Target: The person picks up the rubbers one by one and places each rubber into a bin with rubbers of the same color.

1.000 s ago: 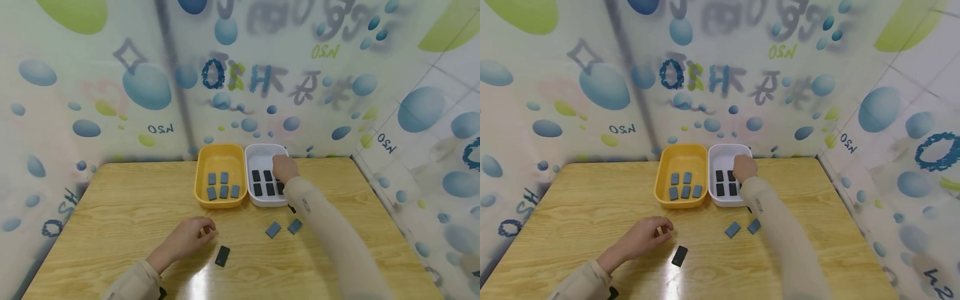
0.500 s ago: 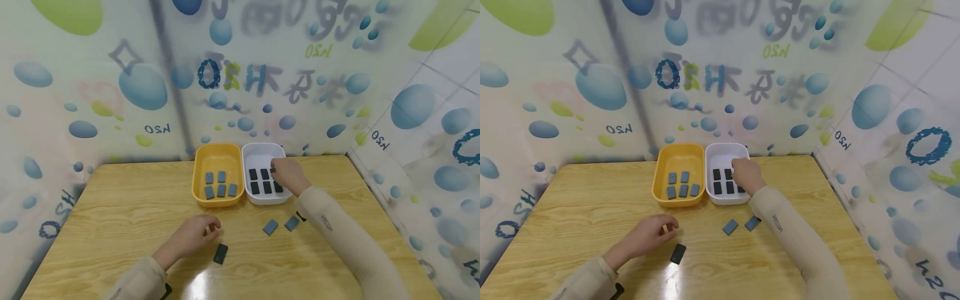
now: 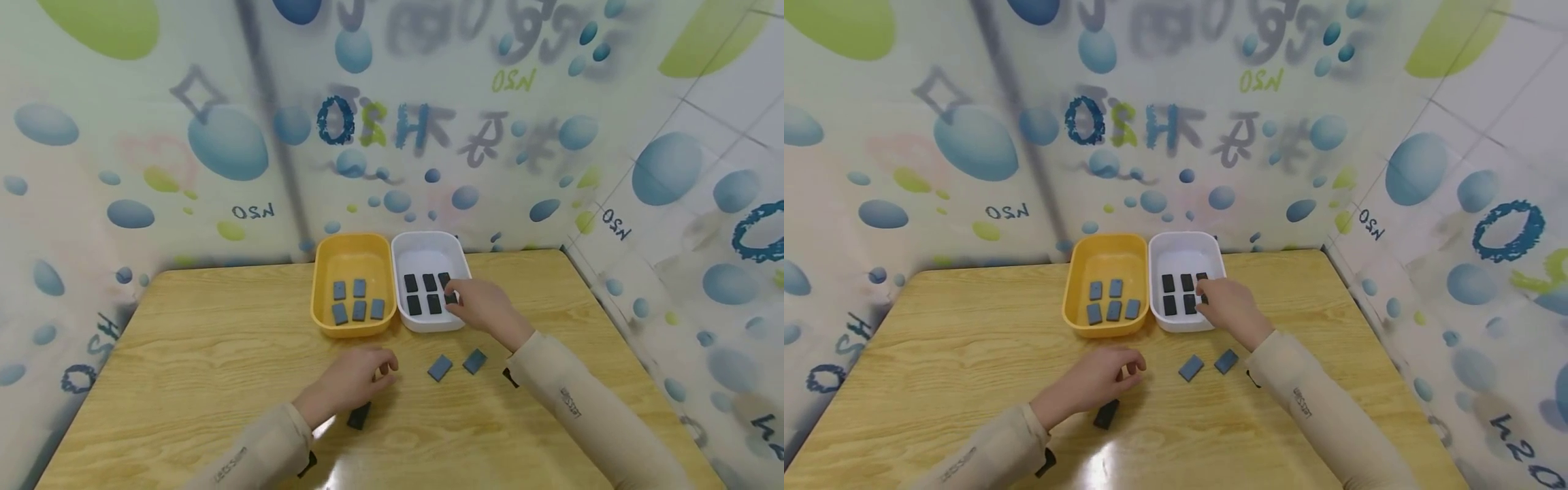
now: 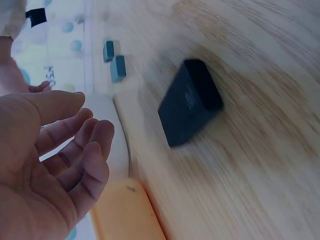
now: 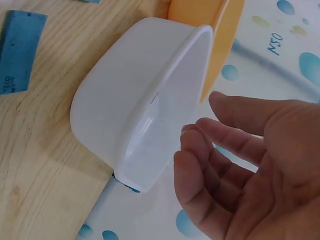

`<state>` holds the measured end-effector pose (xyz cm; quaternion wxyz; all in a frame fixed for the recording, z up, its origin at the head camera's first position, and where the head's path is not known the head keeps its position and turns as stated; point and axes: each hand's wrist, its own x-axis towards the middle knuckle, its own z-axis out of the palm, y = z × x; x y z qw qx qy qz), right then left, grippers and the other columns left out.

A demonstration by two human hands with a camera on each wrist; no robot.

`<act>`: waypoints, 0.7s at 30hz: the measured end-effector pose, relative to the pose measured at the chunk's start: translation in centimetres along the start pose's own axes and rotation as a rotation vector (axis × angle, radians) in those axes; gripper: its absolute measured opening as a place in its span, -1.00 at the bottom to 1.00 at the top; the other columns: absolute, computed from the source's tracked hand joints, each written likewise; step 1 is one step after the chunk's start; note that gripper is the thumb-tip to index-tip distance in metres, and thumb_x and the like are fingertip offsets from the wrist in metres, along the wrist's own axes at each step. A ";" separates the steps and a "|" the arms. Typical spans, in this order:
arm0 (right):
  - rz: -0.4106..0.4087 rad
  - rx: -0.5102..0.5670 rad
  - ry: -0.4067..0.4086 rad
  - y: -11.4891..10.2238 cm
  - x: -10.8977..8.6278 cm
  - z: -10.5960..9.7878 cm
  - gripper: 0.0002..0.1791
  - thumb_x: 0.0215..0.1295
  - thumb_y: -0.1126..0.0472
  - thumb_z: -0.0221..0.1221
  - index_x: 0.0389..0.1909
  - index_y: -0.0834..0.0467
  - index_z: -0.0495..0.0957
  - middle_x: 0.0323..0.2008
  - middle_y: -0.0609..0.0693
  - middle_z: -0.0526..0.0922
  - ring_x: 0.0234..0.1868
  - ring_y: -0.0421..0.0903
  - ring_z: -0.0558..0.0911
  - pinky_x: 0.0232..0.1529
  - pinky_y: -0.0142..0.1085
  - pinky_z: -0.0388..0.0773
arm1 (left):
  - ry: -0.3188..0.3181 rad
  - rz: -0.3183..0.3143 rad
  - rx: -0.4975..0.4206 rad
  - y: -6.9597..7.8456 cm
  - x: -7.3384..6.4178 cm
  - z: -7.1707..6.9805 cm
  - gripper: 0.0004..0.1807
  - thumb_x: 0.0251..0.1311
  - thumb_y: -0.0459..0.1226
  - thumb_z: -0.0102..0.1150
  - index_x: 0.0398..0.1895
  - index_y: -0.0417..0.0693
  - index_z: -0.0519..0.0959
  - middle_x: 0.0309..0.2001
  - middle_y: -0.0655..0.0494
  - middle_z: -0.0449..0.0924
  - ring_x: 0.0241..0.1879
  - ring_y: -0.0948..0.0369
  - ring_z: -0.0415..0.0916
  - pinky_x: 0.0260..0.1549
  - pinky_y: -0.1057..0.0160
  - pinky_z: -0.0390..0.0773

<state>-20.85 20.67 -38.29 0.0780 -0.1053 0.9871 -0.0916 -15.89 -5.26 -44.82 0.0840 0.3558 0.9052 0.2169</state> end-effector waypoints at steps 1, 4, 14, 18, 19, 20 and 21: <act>-0.004 -0.001 0.003 0.0 -0.3 0.0 -0.68 0.31 0.07 0.22 0.02 0.12 0.56 -0.43 -0.04 0.62 -0.47 -0.15 0.51 -0.46 -0.29 0.42 | -0.011 0.001 0.013 0.3 0.3 0.1 -0.89 0.26 -0.15 0.22 -0.20 0.08 0.62 -0.36 0.27 0.59 -0.40 0.37 0.47 -0.36 0.33 0.49; -0.018 -0.005 0.006 0.2 -1.2 -0.1 -0.72 0.30 0.07 0.24 -0.05 0.11 0.57 -0.45 -0.05 0.61 -0.49 -0.16 0.50 -0.47 -0.31 0.41 | -0.046 0.004 0.035 1.0 1.2 0.5 -0.87 0.26 -0.15 0.23 -0.19 0.08 0.61 -0.33 0.23 0.59 -0.37 0.34 0.49 -0.33 0.31 0.50; -0.026 0.054 -0.027 1.1 -4.7 0.4 -0.86 0.30 0.09 0.23 -0.28 0.07 0.53 -0.59 -0.11 0.50 -0.61 -0.18 0.41 -0.56 -0.32 0.32 | -0.084 0.007 0.091 2.4 3.9 1.8 -0.77 0.26 -0.15 0.20 -0.04 0.11 0.60 -0.17 0.19 0.61 -0.23 0.31 0.55 -0.28 0.34 0.55; -0.022 0.045 -0.049 1.7 -5.7 1.2 -0.83 0.26 0.10 0.27 -0.22 0.08 0.56 -0.53 -0.12 0.54 -0.55 -0.20 0.43 -0.52 -0.33 0.35 | -0.094 0.007 0.086 3.0 4.9 2.3 -0.73 0.24 -0.16 0.21 0.00 0.10 0.60 -0.14 0.19 0.62 -0.25 0.30 0.54 -0.30 0.34 0.53; -0.019 0.045 -0.059 1.9 -5.8 1.4 -0.82 0.26 0.11 0.27 -0.20 0.09 0.57 -0.51 -0.12 0.55 -0.54 -0.21 0.44 -0.52 -0.33 0.35 | -0.101 0.007 0.086 3.1 5.2 2.5 -0.72 0.23 -0.16 0.22 0.01 0.10 0.60 -0.14 0.20 0.61 -0.26 0.31 0.52 -0.31 0.34 0.52; -0.016 0.046 -0.064 2.0 -5.9 1.6 -0.81 0.25 0.12 0.28 -0.19 0.09 0.57 -0.51 -0.12 0.56 -0.53 -0.21 0.44 -0.52 -0.33 0.36 | -0.104 0.012 0.089 3.3 5.5 2.7 -0.72 0.23 -0.15 0.23 0.01 0.10 0.60 -0.15 0.21 0.61 -0.27 0.32 0.51 -0.31 0.35 0.51; -0.014 0.046 -0.068 2.1 -6.0 1.7 -0.80 0.24 0.12 0.28 -0.18 0.10 0.57 -0.50 -0.11 0.56 -0.53 -0.21 0.45 -0.52 -0.33 0.36 | -0.105 0.017 0.099 3.4 5.7 2.9 -0.71 0.21 -0.14 0.24 0.01 0.11 0.59 -0.17 0.22 0.61 -0.29 0.33 0.50 -0.33 0.36 0.50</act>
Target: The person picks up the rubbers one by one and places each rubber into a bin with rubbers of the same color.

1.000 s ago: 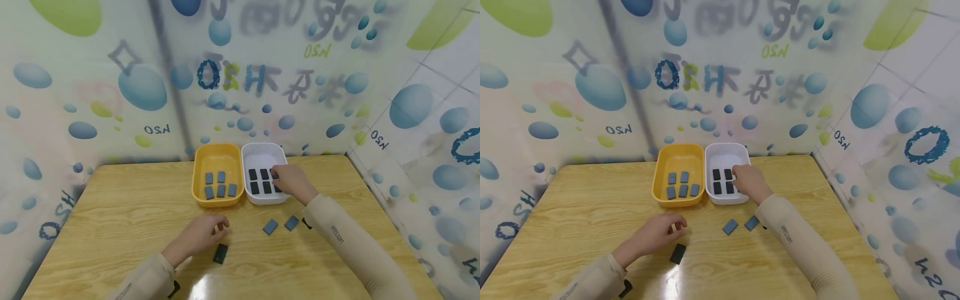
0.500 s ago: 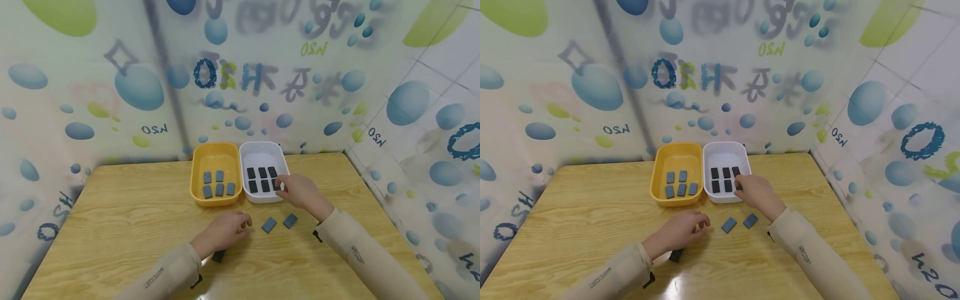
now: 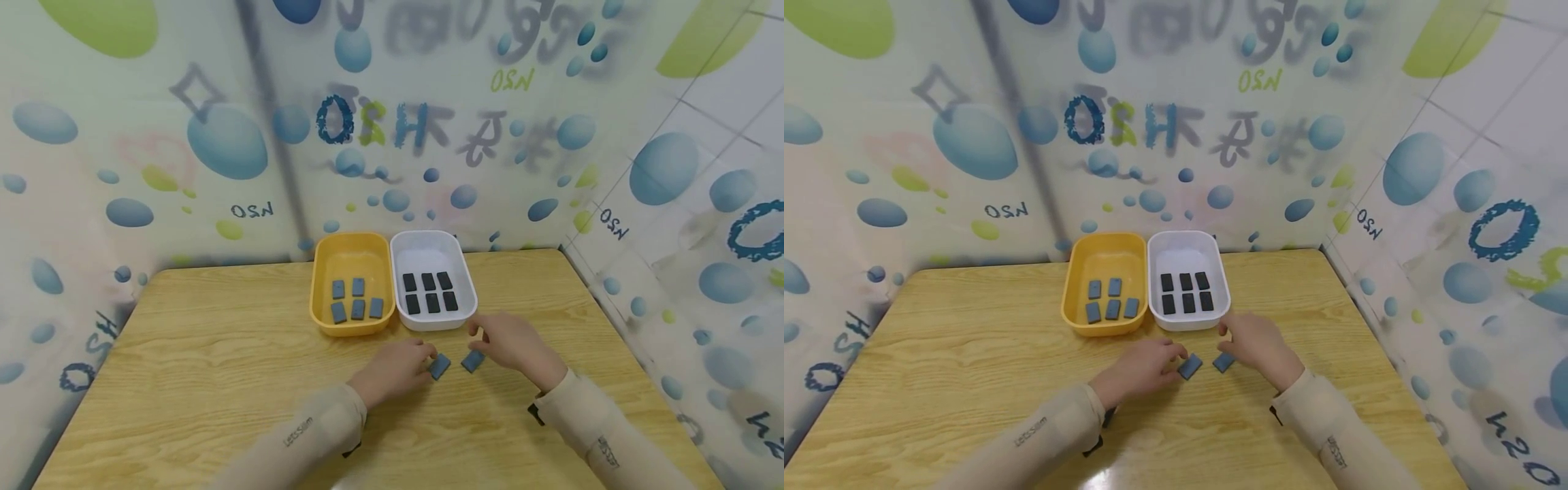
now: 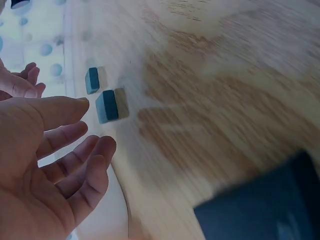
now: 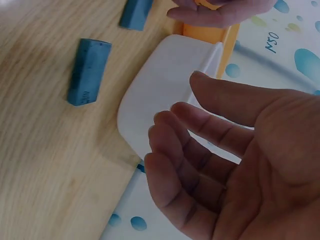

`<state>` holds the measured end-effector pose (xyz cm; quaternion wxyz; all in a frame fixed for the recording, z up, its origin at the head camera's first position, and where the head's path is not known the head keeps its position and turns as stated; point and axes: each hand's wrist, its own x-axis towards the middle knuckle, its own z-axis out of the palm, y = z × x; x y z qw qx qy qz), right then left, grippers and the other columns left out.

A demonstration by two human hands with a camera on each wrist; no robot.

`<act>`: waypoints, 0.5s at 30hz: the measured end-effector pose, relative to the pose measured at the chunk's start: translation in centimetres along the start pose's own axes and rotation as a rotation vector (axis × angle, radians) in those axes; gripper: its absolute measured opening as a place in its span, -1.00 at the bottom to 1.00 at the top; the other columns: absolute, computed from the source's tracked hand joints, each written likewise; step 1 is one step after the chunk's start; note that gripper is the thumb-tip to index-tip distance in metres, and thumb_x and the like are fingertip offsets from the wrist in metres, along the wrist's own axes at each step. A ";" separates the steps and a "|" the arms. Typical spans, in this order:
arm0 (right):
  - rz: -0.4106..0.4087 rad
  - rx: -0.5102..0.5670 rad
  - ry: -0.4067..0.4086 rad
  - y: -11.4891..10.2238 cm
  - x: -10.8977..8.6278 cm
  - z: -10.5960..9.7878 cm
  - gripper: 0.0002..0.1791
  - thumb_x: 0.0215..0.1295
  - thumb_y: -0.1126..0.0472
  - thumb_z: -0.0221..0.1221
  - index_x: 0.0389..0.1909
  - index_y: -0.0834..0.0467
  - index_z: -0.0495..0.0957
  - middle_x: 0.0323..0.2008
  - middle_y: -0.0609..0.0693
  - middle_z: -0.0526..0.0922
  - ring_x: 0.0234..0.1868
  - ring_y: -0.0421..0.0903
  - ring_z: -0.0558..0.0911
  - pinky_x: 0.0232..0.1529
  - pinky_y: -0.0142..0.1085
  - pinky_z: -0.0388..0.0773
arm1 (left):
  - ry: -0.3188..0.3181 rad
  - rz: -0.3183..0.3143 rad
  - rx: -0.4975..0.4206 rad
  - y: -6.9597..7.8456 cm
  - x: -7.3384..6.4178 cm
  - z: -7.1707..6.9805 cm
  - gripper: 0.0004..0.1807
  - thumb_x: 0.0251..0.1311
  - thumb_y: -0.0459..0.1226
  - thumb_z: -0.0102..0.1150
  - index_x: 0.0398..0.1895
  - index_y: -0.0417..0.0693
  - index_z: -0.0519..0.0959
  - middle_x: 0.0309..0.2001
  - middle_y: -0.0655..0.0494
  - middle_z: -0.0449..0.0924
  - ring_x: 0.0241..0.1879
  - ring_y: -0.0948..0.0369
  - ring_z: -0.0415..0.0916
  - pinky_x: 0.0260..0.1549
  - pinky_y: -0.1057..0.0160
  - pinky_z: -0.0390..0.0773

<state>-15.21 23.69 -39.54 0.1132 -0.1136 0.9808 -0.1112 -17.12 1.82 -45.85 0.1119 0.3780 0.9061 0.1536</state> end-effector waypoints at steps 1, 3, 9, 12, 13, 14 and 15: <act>0.001 0.002 -0.003 0.1 0.0 0.1 -0.80 0.24 0.13 0.29 -0.18 0.10 0.57 -0.50 -0.11 0.56 -0.53 -0.20 0.45 -0.52 -0.33 0.36 | -0.002 0.003 0.008 0.1 0.3 0.2 -0.70 0.21 -0.14 0.25 0.01 0.11 0.59 -0.18 0.22 0.60 -0.30 0.34 0.49 -0.35 0.37 0.48; 0.018 0.015 -0.015 0.2 -0.1 0.3 -0.79 0.24 0.14 0.28 -0.16 0.11 0.56 -0.50 -0.10 0.55 -0.53 -0.18 0.45 -0.53 -0.32 0.35 | -0.009 0.003 0.024 0.5 0.7 0.5 -0.68 0.21 -0.12 0.26 0.03 0.13 0.58 -0.19 0.23 0.59 -0.32 0.34 0.46 -0.37 0.38 0.46; 0.058 0.005 -0.045 0.4 -0.1 0.7 -0.77 0.25 0.11 0.28 -0.13 0.09 0.57 -0.46 -0.09 0.58 -0.50 -0.18 0.46 -0.51 -0.32 0.37 | -0.008 -0.009 0.093 1.5 1.5 1.5 -0.64 0.21 -0.08 0.26 0.08 0.21 0.56 -0.18 0.18 0.53 -0.34 0.29 0.44 -0.42 0.33 0.42; 0.059 0.007 -0.057 0.5 -0.1 0.9 -0.76 0.24 0.11 0.29 -0.12 0.09 0.57 -0.46 -0.09 0.58 -0.51 -0.18 0.47 -0.51 -0.32 0.37 | 0.006 -0.016 0.141 1.9 1.8 1.9 -0.64 0.20 -0.07 0.26 0.08 0.21 0.57 -0.18 0.16 0.52 -0.34 0.26 0.45 -0.44 0.30 0.43; 0.061 0.010 -0.061 0.5 -0.1 1.0 -0.76 0.24 0.11 0.29 -0.11 0.09 0.57 -0.47 -0.09 0.58 -0.51 -0.18 0.47 -0.51 -0.32 0.37 | 0.010 -0.017 0.157 1.9 1.9 2.0 -0.65 0.21 -0.07 0.25 0.08 0.20 0.57 -0.17 0.14 0.53 -0.34 0.25 0.46 -0.44 0.29 0.44; 0.062 0.010 -0.065 0.6 -0.1 1.0 -0.75 0.24 0.12 0.29 -0.11 0.10 0.57 -0.47 -0.09 0.58 -0.51 -0.18 0.47 -0.51 -0.32 0.37 | 0.012 -0.018 0.173 2.0 2.0 2.1 -0.64 0.22 -0.08 0.25 0.08 0.19 0.57 -0.17 0.13 0.53 -0.34 0.24 0.47 -0.44 0.28 0.45; 0.064 0.012 -0.066 0.6 -0.1 1.1 -0.75 0.24 0.12 0.29 -0.11 0.10 0.57 -0.46 -0.09 0.58 -0.51 -0.18 0.47 -0.51 -0.31 0.38 | 0.012 -0.019 0.189 2.1 2.1 2.1 -0.64 0.22 -0.08 0.24 0.09 0.19 0.57 -0.16 0.12 0.54 -0.34 0.23 0.48 -0.44 0.27 0.47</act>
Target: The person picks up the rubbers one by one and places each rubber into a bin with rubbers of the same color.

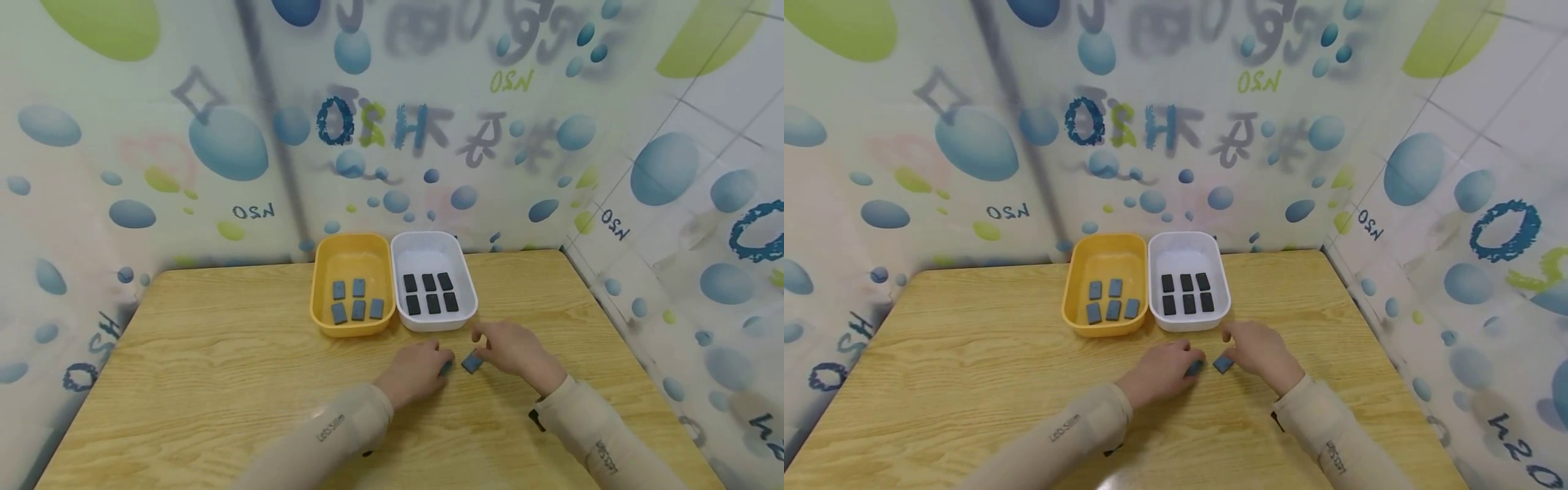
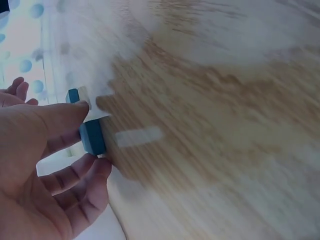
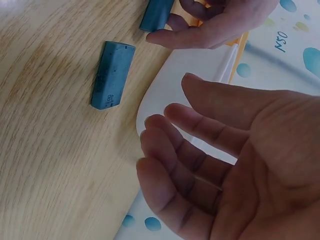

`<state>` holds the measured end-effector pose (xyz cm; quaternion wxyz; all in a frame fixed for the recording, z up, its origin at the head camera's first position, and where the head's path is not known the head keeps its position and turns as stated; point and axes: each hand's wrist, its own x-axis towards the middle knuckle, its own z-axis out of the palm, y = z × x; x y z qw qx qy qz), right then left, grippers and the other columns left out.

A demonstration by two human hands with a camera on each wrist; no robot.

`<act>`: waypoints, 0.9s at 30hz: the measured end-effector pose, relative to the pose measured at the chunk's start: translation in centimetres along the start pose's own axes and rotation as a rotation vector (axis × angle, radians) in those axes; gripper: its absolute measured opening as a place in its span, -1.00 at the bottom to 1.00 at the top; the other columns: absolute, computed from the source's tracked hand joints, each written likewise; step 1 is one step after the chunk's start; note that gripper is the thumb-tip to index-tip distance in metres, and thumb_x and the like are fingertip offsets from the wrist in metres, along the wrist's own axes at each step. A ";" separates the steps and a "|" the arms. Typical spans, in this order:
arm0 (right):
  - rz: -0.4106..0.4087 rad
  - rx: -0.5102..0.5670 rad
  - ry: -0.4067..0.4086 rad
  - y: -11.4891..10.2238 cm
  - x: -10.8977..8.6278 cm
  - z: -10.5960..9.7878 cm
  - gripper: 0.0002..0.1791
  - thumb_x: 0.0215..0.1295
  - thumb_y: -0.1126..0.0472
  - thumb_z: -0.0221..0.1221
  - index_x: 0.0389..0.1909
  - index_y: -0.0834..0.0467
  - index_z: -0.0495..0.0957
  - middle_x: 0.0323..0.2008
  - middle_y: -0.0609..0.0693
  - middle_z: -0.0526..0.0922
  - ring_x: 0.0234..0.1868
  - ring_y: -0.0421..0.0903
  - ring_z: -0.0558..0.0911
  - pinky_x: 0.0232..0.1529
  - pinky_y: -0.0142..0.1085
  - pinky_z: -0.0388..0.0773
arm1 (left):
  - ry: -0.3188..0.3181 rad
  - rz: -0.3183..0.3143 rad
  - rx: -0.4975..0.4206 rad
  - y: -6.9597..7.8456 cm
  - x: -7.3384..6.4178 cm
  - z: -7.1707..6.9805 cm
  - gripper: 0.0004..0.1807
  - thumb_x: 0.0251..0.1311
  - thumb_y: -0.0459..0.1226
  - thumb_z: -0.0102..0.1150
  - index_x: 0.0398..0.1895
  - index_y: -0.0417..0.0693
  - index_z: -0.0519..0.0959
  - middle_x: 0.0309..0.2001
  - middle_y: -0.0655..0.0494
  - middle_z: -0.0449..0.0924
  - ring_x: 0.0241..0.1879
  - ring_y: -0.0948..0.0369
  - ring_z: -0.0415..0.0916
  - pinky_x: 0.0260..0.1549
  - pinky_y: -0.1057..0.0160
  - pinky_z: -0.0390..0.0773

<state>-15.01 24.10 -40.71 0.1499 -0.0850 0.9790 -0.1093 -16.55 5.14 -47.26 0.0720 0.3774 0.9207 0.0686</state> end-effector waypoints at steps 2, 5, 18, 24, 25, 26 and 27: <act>0.012 0.010 -0.005 0.1 0.1 0.1 -0.74 0.24 0.12 0.29 -0.10 0.09 0.57 -0.46 -0.09 0.58 -0.50 -0.17 0.47 -0.50 -0.31 0.38 | -0.005 -0.002 0.019 0.1 0.1 0.0 -0.64 0.23 -0.09 0.24 0.10 0.19 0.56 -0.14 0.10 0.54 -0.33 0.22 0.50 -0.44 0.27 0.49; 0.013 0.009 -0.009 0.2 0.2 0.3 -0.74 0.24 0.13 0.29 -0.09 0.10 0.58 -0.45 -0.08 0.59 -0.49 -0.17 0.48 -0.50 -0.30 0.39 | -0.019 -0.009 0.029 0.2 0.3 0.0 -0.62 0.23 -0.13 0.23 0.13 0.20 0.55 -0.12 0.09 0.55 -0.32 0.21 0.51 -0.43 0.27 0.51; 0.010 0.007 -0.005 0.2 0.3 0.7 -0.74 0.22 0.14 0.30 -0.09 0.11 0.59 -0.46 -0.08 0.59 -0.49 -0.17 0.48 -0.49 -0.30 0.39 | -0.008 -0.020 0.029 -0.1 -0.1 -0.1 -0.61 0.08 -0.11 0.34 0.02 0.23 0.54 -0.18 0.10 0.54 -0.33 0.18 0.52 -0.48 0.26 0.48; 0.021 0.018 -0.029 -0.2 0.3 0.5 -0.73 0.24 0.14 0.29 -0.06 0.11 0.58 -0.46 -0.07 0.59 -0.50 -0.16 0.48 -0.50 -0.30 0.39 | -0.043 -0.017 -0.001 -0.4 -0.3 -0.6 -0.60 0.13 -0.06 0.32 0.06 0.26 0.53 -0.13 0.11 0.55 -0.27 0.19 0.53 -0.38 0.25 0.51; 0.022 0.017 -0.034 -0.2 0.4 0.5 -0.73 0.24 0.14 0.29 -0.06 0.11 0.58 -0.46 -0.07 0.59 -0.50 -0.16 0.48 -0.50 -0.30 0.39 | -0.045 -0.016 -0.011 -0.4 -0.4 -0.7 -0.60 0.13 -0.06 0.32 0.06 0.26 0.53 -0.13 0.12 0.55 -0.26 0.19 0.52 -0.37 0.26 0.52; 0.023 0.018 -0.037 -0.2 0.4 0.5 -0.72 0.24 0.14 0.29 -0.06 0.11 0.58 -0.45 -0.08 0.58 -0.50 -0.16 0.48 -0.49 -0.30 0.39 | -0.048 -0.016 -0.016 -0.5 -0.4 -0.8 -0.60 0.13 -0.06 0.32 0.06 0.26 0.52 -0.13 0.12 0.55 -0.26 0.20 0.52 -0.37 0.26 0.51; 0.023 0.016 -0.040 -0.3 0.4 0.5 -0.72 0.25 0.14 0.29 -0.05 0.11 0.58 -0.45 -0.08 0.58 -0.50 -0.16 0.48 -0.49 -0.30 0.39 | -0.050 -0.016 -0.023 -0.6 -0.5 -0.8 -0.60 0.13 -0.06 0.33 0.06 0.26 0.52 -0.13 0.12 0.55 -0.26 0.20 0.52 -0.37 0.26 0.51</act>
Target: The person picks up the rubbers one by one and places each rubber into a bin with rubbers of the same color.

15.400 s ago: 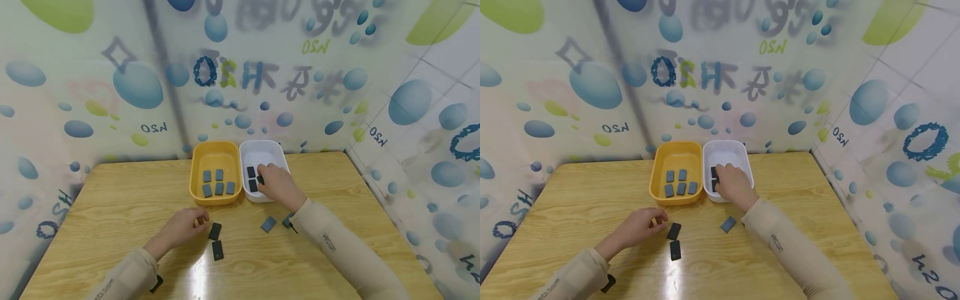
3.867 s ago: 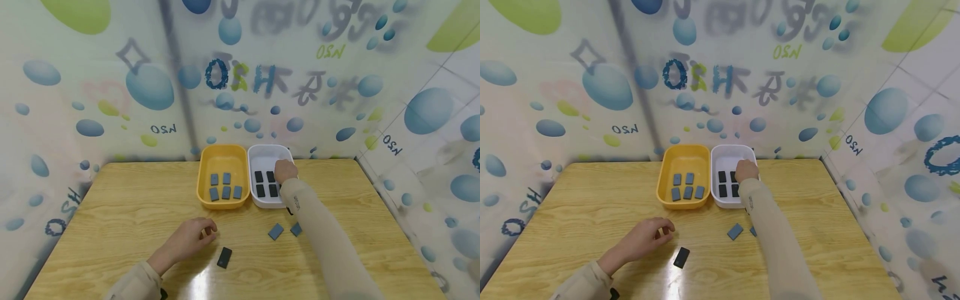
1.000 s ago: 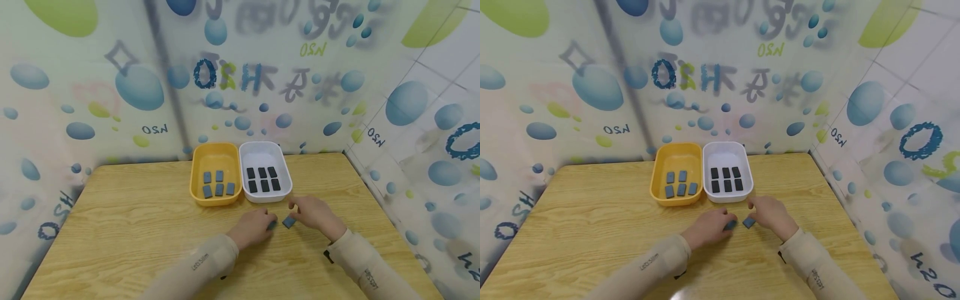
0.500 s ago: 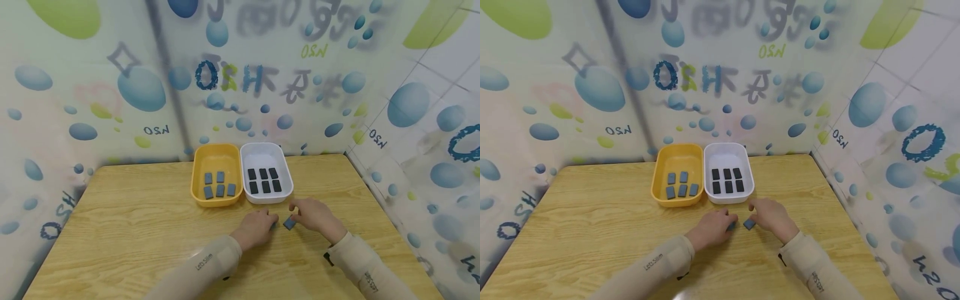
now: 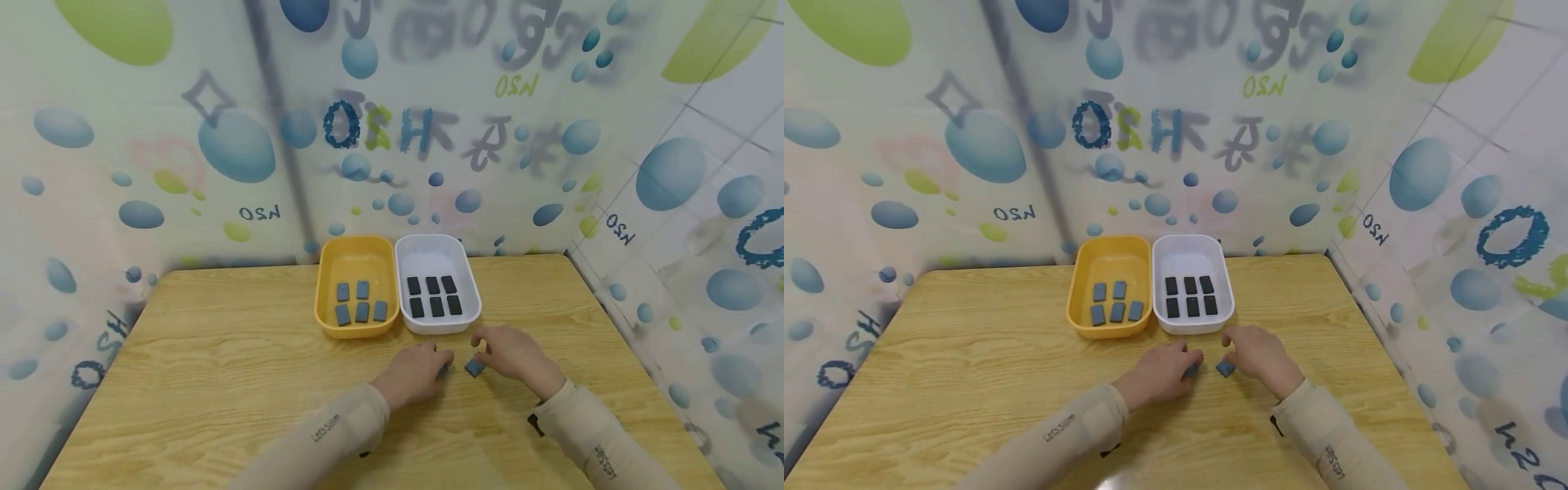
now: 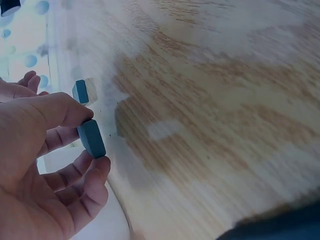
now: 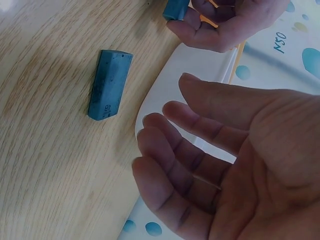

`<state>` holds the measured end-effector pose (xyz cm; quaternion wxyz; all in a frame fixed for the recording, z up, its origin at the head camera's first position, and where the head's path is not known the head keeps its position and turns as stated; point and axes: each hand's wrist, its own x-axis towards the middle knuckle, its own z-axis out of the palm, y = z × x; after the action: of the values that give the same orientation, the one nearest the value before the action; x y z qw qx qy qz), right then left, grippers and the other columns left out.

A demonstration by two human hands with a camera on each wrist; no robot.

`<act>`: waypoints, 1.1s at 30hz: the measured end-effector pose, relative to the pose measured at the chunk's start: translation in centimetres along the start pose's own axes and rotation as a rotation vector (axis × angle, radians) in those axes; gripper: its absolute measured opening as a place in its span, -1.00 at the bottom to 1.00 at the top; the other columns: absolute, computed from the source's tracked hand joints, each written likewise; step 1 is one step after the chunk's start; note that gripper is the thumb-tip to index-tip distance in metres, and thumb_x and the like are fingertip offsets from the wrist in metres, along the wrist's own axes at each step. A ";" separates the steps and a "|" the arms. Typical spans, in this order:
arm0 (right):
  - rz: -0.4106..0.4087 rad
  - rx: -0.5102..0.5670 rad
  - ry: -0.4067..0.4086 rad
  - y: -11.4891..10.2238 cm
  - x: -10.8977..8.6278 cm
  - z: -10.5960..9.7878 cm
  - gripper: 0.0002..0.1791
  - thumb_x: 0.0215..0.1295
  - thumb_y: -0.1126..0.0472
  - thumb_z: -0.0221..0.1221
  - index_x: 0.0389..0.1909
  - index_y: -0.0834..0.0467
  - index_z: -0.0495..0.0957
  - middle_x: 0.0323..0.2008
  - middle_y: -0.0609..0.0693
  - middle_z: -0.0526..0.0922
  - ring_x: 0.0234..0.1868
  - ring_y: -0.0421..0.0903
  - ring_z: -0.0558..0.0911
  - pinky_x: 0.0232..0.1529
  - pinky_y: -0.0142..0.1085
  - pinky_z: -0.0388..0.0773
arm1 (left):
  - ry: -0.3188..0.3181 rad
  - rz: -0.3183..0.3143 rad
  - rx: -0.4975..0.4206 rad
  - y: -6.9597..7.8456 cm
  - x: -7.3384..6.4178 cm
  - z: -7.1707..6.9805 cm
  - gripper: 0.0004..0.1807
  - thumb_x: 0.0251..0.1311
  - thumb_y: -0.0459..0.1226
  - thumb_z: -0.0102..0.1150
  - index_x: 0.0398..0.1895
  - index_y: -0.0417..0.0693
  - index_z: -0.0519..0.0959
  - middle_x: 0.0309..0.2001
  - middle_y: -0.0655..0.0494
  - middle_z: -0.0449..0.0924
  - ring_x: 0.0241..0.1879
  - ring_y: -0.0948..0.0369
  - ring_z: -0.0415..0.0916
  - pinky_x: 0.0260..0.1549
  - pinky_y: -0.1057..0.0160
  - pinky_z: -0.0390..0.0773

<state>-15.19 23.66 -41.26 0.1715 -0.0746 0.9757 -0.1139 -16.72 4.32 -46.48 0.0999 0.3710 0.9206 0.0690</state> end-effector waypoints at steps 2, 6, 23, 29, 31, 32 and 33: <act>-0.002 -0.001 -0.003 -0.1 0.0 0.0 -0.72 0.25 0.14 0.29 -0.05 0.11 0.58 -0.45 -0.08 0.58 -0.50 -0.16 0.47 -0.49 -0.30 0.39 | -0.008 -0.005 -0.013 -0.1 -0.1 -0.1 -0.59 0.12 -0.06 0.34 0.05 0.25 0.52 -0.12 0.12 0.55 -0.25 0.21 0.52 -0.37 0.27 0.51; -0.009 0.003 0.002 -0.2 0.0 0.1 -0.72 0.24 0.15 0.29 -0.06 0.12 0.58 -0.45 -0.09 0.58 -0.50 -0.18 0.47 -0.49 -0.31 0.39 | -0.027 -0.014 -0.023 -0.2 -0.6 -0.5 -0.60 0.12 -0.06 0.34 0.04 0.25 0.51 -0.12 0.12 0.54 -0.25 0.21 0.50 -0.37 0.26 0.50; -0.040 0.015 0.014 -0.6 -0.1 0.1 -0.75 0.21 0.15 0.32 -0.11 0.09 0.58 -0.43 -0.09 0.62 -0.48 -0.19 0.50 -0.46 -0.29 0.42 | -0.051 0.036 -0.046 -1.2 -2.6 -2.6 -0.65 0.14 -0.07 0.34 -0.01 0.26 0.51 -0.22 0.24 0.48 -0.35 0.32 0.39 -0.42 0.38 0.41; -0.017 0.023 -0.011 -0.8 0.2 0.4 -0.74 0.21 0.14 0.31 -0.10 0.08 0.58 -0.43 -0.09 0.63 -0.47 -0.19 0.50 -0.44 -0.29 0.43 | -0.077 0.045 -0.069 -1.8 -3.4 -3.6 -0.65 0.15 -0.08 0.33 0.00 0.24 0.52 -0.22 0.23 0.48 -0.34 0.32 0.39 -0.39 0.36 0.42; -0.014 0.026 -0.015 -0.8 0.2 0.4 -0.74 0.21 0.15 0.31 -0.09 0.08 0.58 -0.43 -0.10 0.63 -0.47 -0.18 0.50 -0.44 -0.29 0.43 | -0.084 0.050 -0.069 -2.0 -3.7 -4.1 -0.64 0.15 -0.08 0.33 0.02 0.22 0.53 -0.22 0.22 0.49 -0.34 0.31 0.39 -0.38 0.36 0.43; -0.015 0.029 -0.014 -0.9 0.2 0.4 -0.74 0.21 0.15 0.31 -0.10 0.09 0.59 -0.44 -0.10 0.62 -0.47 -0.18 0.50 -0.44 -0.29 0.42 | -0.090 0.050 -0.070 -2.1 -3.8 -4.3 -0.63 0.15 -0.08 0.33 0.03 0.22 0.53 -0.21 0.22 0.49 -0.34 0.31 0.39 -0.37 0.36 0.43; -0.017 0.028 -0.011 -0.9 0.2 0.5 -0.74 0.21 0.15 0.32 -0.10 0.09 0.59 -0.44 -0.10 0.62 -0.47 -0.19 0.50 -0.45 -0.29 0.42 | -0.093 0.050 -0.068 -2.2 -3.9 -4.5 -0.63 0.15 -0.07 0.33 0.04 0.22 0.54 -0.21 0.22 0.49 -0.34 0.31 0.40 -0.37 0.35 0.43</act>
<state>-15.13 22.68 -41.55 0.1771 -0.0809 0.9724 -0.1286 -16.50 -0.19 -42.05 0.1532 0.3930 0.9027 0.0852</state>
